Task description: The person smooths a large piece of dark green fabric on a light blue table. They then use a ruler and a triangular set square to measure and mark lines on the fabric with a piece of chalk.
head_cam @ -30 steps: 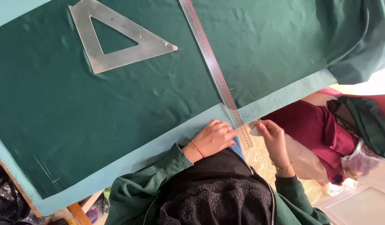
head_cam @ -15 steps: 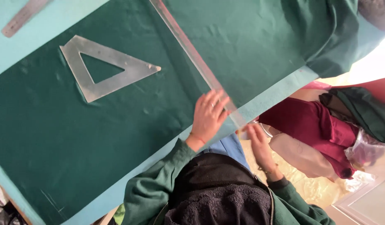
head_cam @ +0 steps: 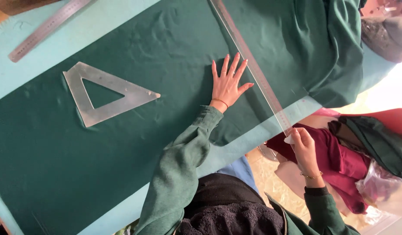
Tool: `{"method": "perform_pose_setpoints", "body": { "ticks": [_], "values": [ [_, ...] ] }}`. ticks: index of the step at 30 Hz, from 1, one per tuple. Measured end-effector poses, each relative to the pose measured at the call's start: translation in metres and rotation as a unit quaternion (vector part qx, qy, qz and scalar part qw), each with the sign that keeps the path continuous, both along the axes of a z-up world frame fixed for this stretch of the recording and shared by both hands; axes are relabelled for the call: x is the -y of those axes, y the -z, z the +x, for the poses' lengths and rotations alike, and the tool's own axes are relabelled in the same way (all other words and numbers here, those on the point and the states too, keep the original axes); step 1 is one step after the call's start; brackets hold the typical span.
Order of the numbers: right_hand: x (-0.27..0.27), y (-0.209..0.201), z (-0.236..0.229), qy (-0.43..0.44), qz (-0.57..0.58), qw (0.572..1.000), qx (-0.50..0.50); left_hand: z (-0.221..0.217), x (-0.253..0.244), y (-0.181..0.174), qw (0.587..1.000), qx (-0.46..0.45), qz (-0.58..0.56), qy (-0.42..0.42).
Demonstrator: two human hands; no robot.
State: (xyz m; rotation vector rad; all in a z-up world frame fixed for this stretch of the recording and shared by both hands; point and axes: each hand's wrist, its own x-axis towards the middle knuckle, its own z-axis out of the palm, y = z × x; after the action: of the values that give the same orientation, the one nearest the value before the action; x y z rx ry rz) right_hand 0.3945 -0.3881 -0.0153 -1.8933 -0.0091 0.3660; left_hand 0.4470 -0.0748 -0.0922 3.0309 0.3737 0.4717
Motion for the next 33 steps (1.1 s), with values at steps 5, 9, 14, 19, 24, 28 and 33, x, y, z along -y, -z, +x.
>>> {"method": "perform_pose_setpoints", "body": {
  "ticks": [5,9,14,19,24,28,33],
  "values": [
    [0.011,0.015,0.018,-0.024,-0.011,0.999,-0.036,0.024,-0.014,-0.004,0.999,-0.024,-0.013,0.018],
    [0.013,0.016,0.025,-0.025,-0.024,0.998,-0.046,0.028,-0.015,-0.006,0.998,-0.042,-0.028,0.026],
    [0.017,0.019,0.032,-0.028,-0.025,0.998,-0.052,0.035,-0.019,-0.005,0.996,-0.059,-0.043,0.044],
    [0.025,0.03,0.035,-0.027,-0.02,0.998,-0.057,0.035,-0.019,-0.009,0.995,-0.076,-0.043,0.046],
    [0.027,0.032,0.038,-0.024,-0.017,0.998,-0.062,0.035,-0.02,-0.011,0.994,-0.085,-0.043,0.05],
    [0.018,0.021,0.038,-0.027,-0.026,0.998,-0.052,0.036,-0.018,-0.01,0.995,-0.071,-0.039,0.05],
    [0.009,-0.007,0.044,-0.032,-0.069,0.99,-0.117,0.036,-0.02,-0.014,0.998,-0.021,-0.019,0.063]
  ]
}}
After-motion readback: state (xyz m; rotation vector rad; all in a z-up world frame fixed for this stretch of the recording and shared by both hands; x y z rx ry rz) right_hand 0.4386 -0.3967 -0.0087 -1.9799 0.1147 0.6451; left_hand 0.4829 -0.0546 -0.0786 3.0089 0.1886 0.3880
